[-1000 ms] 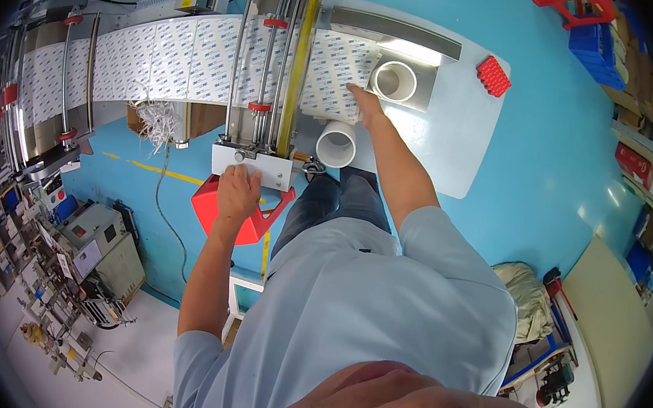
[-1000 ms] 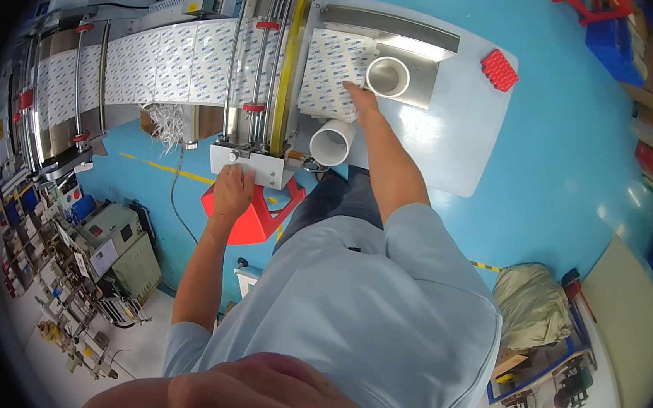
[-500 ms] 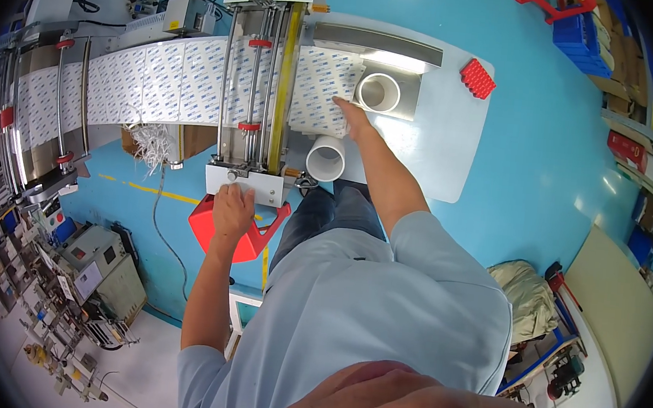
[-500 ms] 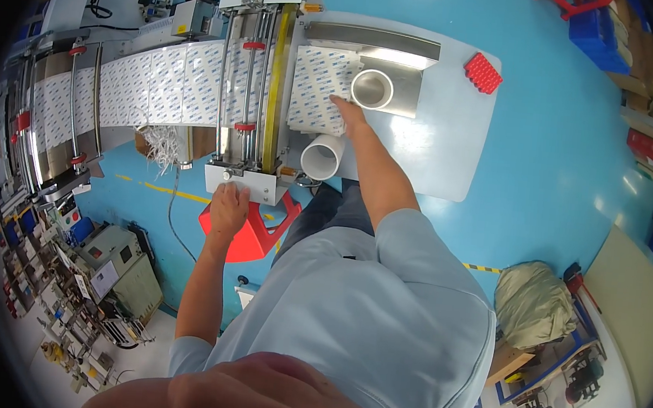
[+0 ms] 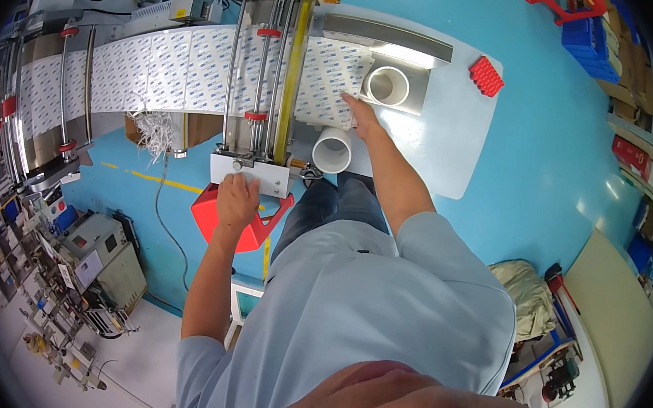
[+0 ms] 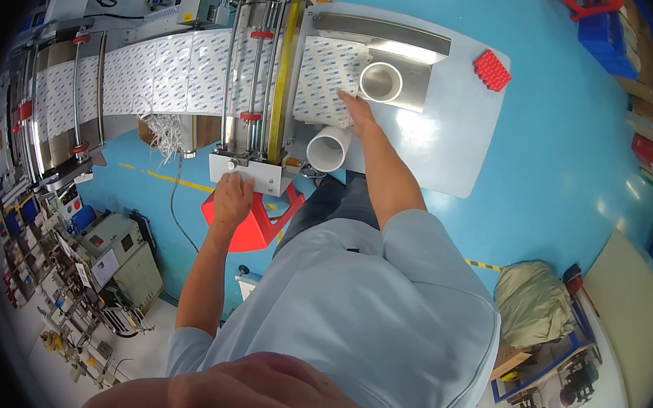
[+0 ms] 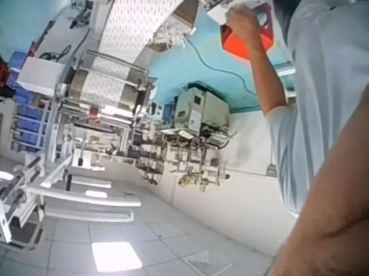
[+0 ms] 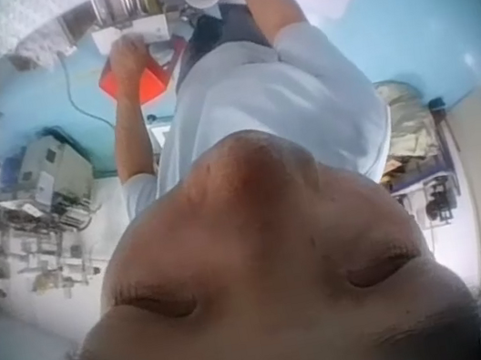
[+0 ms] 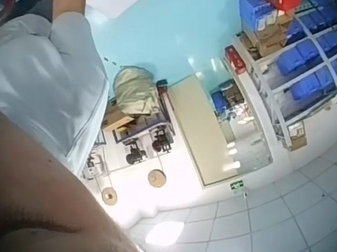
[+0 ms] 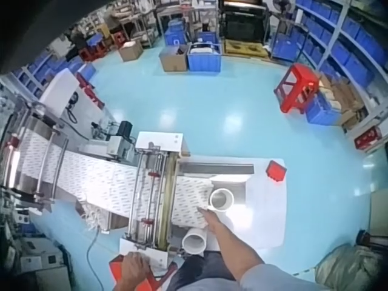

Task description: Removing waste material from sheets of adhesive labels and stacking the finished products at a production station.

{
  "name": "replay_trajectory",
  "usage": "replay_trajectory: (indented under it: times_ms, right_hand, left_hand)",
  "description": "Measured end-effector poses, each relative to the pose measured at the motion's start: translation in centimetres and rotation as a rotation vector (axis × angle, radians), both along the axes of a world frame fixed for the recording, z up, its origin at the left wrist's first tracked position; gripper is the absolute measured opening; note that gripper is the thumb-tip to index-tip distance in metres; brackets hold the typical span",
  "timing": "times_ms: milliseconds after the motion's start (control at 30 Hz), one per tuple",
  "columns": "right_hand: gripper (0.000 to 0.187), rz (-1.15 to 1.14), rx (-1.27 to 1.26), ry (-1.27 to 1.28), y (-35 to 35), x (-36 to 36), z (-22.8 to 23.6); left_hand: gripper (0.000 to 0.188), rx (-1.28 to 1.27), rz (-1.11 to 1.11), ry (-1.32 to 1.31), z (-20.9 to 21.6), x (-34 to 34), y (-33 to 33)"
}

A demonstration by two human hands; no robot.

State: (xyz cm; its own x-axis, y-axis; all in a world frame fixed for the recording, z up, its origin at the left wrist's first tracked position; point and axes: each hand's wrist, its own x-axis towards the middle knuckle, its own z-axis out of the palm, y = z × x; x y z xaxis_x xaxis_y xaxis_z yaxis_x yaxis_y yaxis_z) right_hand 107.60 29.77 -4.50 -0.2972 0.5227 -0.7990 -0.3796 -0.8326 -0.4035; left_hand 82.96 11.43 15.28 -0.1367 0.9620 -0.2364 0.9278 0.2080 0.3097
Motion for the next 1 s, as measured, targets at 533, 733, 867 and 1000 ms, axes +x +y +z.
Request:
replay_trajectory:
  times_ms: [533,733,867,1000]
  right_hand:
    - [0.044,0.037,-0.020,-0.027,-0.4,-0.4,-2.0]
    - [0.046,0.052,-0.003,-0.073,-0.5,-0.8,-1.6]
    - [0.046,0.054,-0.006,-0.099,-0.5,-1.0,-1.3]
    - [0.046,0.082,0.002,-0.069,0.1,-0.7,-1.5]
  left_hand:
    - [0.024,0.003,0.015,0.010,-0.3,-0.2,-0.8]
    - [0.023,0.014,0.016,0.011,-0.1,-0.3,-0.8]
    - [0.024,-0.020,0.030,0.009,-0.4,-0.5,-1.0]
    - [0.024,-0.002,0.034,0.017,-0.2,-0.2,-0.6]
